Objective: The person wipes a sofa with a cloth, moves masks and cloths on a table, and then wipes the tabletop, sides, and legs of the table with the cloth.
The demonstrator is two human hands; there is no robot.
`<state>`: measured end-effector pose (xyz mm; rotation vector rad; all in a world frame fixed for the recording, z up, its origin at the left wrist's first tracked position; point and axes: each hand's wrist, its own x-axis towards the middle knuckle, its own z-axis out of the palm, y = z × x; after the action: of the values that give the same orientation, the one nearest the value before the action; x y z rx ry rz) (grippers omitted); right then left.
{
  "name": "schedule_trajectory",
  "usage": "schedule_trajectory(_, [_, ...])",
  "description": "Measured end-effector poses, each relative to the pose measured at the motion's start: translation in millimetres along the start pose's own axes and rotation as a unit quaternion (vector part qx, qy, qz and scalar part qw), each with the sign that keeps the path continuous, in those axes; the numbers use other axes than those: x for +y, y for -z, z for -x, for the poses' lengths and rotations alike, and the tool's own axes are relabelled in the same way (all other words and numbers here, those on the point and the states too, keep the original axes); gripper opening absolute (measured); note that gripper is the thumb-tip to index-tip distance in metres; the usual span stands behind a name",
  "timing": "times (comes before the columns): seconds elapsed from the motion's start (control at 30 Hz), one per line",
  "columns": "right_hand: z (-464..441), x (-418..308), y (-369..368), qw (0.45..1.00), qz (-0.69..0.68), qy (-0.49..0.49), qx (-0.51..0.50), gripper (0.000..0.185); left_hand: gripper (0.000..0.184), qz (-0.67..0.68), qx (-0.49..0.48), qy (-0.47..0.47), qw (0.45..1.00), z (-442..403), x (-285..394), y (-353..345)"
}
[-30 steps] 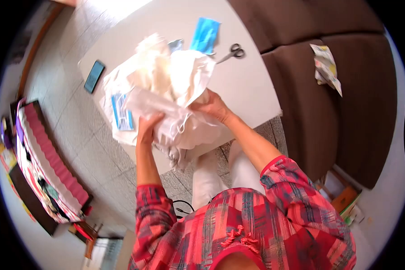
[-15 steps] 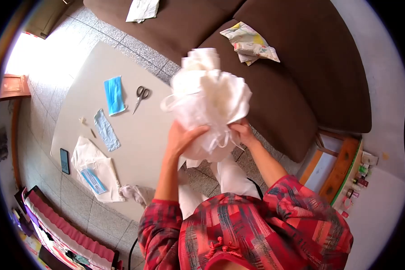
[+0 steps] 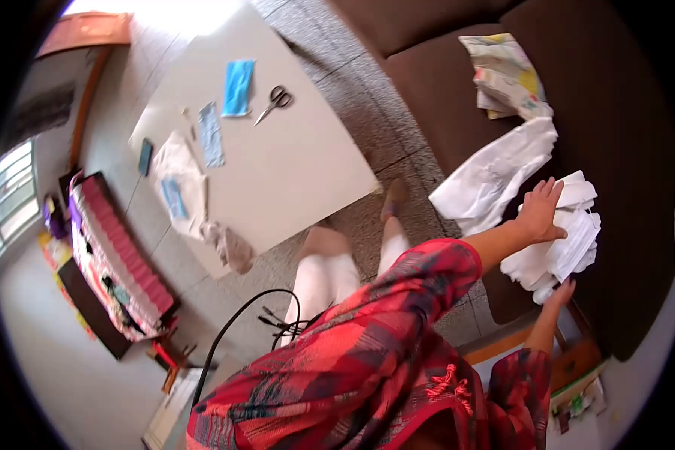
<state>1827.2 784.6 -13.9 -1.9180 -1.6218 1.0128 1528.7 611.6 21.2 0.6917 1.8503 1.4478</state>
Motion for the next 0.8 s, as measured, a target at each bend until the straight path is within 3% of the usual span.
schedule_trajectory(0.03, [-3.6, 2.9, 0.6, 0.975, 0.179, -0.002, 0.135, 0.047, 0.100, 0.033, 0.014, -0.013, 0.999, -2.9, -9.3, 12.2])
schedule_trajectory(0.07, [-0.4, 10.9, 0.0, 0.976, 0.180, -0.002, 0.121, 0.047, 0.077, 0.088, 0.001, 0.016, 0.996, 0.7, -26.0, 32.3])
schedule_trajectory(0.1, [3.1, 20.0, 0.3, 0.983, 0.163, -0.041, 0.075, 0.043, 0.064, 0.081, 0.012, 0.066, 0.994, 7.0, -45.0, 51.8])
schedule_trajectory(0.17, [38.5, 15.1, -40.6, 0.985, -0.068, -0.103, 0.121, 0.034, 0.051, 0.003, 0.067, 0.082, 0.994, 30.4, -73.6, 111.5])
schedule_trajectory(0.23, [60.8, 38.3, -87.1, 0.996, -0.049, -0.071, 0.015, 0.034, 0.040, 0.020, 0.086, 0.162, 0.983, 61.6, -99.5, 177.6])
schedule_trajectory(0.3, [152.2, -11.6, -155.0, 0.989, -0.079, -0.034, -0.122, 0.032, 0.037, 0.034, 0.163, 0.230, 0.959, 99.3, -116.7, 238.9])
schedule_trajectory(0.33, [179.7, -19.6, -184.5, 0.977, -0.065, -0.010, -0.203, 0.030, 0.037, 0.021, 0.193, 0.213, 0.957, 120.7, -131.6, 269.2])
schedule_trajectory(0.5, [324.2, -104.9, -325.9, 0.859, -0.044, 0.126, -0.495, 0.022, 0.038, 0.052, 0.333, 0.280, 0.899, 242.2, -212.3, 404.6])
schedule_trajectory(0.57, [376.8, -146.3, -372.7, 0.809, -0.002, 0.210, -0.549, 0.018, 0.039, 0.122, 0.411, 0.301, 0.852, 291.7, -211.5, 448.8])
schedule_trajectory(0.7, [455.0, -191.0, -474.4, 0.748, 0.081, 0.381, -0.537, 0.020, 0.039, 0.141, 0.537, 0.308, 0.772, 400.5, -260.1, 535.7])
schedule_trajectory(0.8, [508.5, -211.3, -542.6, 0.729, 0.102, 0.424, -0.529, 0.025, 0.038, 0.144, 0.663, 0.264, 0.686, 478.5, -295.3, 595.0])
